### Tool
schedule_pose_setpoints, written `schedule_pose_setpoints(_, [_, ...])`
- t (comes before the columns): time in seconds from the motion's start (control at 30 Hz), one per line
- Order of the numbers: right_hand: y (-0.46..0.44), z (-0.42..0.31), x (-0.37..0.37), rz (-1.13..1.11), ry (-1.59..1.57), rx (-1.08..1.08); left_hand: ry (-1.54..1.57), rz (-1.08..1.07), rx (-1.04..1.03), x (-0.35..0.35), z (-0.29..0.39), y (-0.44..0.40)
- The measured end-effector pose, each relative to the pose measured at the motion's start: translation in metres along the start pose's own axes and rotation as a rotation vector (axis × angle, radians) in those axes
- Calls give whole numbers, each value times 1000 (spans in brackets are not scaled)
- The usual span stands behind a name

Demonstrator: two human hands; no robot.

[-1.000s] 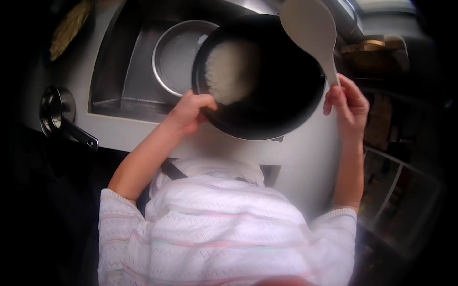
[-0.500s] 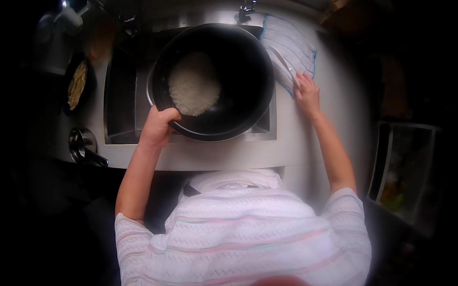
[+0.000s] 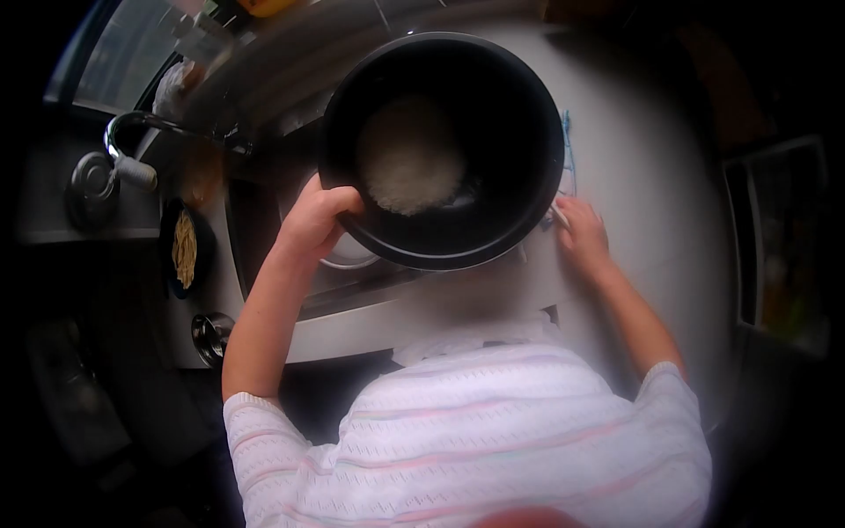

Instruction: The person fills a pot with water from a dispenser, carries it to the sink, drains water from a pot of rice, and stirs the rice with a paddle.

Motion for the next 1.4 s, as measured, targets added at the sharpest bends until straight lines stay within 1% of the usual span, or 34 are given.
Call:
schedule_pose_setpoints(0.1, [15, 50, 13, -23, -789, -611, -107, 14, 38, -9, 13, -26])
schedule_pose_setpoints(0.13, [17, 57, 43, 51, -731, -717, -177, -35, 72, -19, 13, -36])
schedule_pose_setpoints(0.17, [32, 63, 76, 126, -672, -823, -209, -64, 39, -46, 13, -32])
schedule_pose_setpoints(0.23, [24, 56, 132, 273, -631, -621, -394, -156, 38, -79, 20, -39])
schedule_pose_setpoints(0.33, [0, 19, 177, 217, -578, -537, -425, -284, 93, -114, 16, -64])
schedule_pose_setpoints(0.43, [-17, 1, 184, 167, -556, -462, -447, -319, 107, -134, 7, -85])
schedule_pose_setpoints(0.53, [-35, -9, 180, 54, -463, -412, -404, -357, 177, -138, -12, -108])
schedule_pose_setpoints(0.63, [-65, 2, 163, -43, -177, -269, -414, -346, 225, -126, -18, -120])
schedule_pose_setpoints(0.67, [-75, -3, 165, -22, -84, -281, -434, -347, 211, -127, -18, -119])
schedule_pose_setpoints(0.8, [-109, -10, 148, -54, 229, -184, -551, -322, 150, -123, -19, -115])
schedule_pose_setpoints(0.83, [-111, -19, 145, -28, 232, -115, -590, -319, 139, -125, -21, -112])
schedule_pose_setpoints(0.9, [-117, -37, 125, 30, 226, 30, -555, -308, -7, -122, -18, -116])
schedule_pose_setpoints(0.93, [-117, -54, 114, -78, 243, 110, -531, -302, -83, -122, -16, -114])
schedule_pose_setpoints(0.97, [-112, -65, 109, -112, 169, 239, -509, -296, -158, -122, -12, -109])
schedule_pose_setpoints(1.0, [-110, -67, 112, -132, 183, 239, -524, -276, -111, -121, -7, -97])
schedule_pose_setpoints(1.03, [-108, -68, 117, -152, 196, 235, -480, -276, -155, -117, -6, -93])
schedule_pose_setpoints(1.1, [-116, -47, 137, -58, 277, 82, -384, -277, -245, -109, -6, -89])
schedule_pose_setpoints(1.13, [-118, -44, 149, -7, 278, 47, -366, -288, -262, -107, -8, -86])
schedule_pose_setpoints(1.23, [-120, -53, 145, 125, 246, 111, -321, -329, -308, -109, -10, -79])
schedule_pose_setpoints(1.27, [-119, -60, 131, 15, 219, 99, -308, -345, -314, -111, -11, -76])
schedule_pose_setpoints(1.3, [-115, -74, 121, -27, 202, 223, -296, -361, -318, -112, -12, -73])
schedule_pose_setpoints(1.37, [-107, -76, 112, -186, 168, 254, -312, -288, -338, -98, -8, -66])
schedule_pose_setpoints(1.4, [-107, -68, 119, -169, 194, 194, -314, -241, -359, -85, -4, -57])
Point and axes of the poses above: each hand's wrist, its own y-axis away from the middle knuckle, its own x-axis out of the back of the hand, z = x × y, the point moved 9 cm from there along -y, towards the middle knuckle, and after that the axes turned 3 degrees about x, right-handed, at the moved point
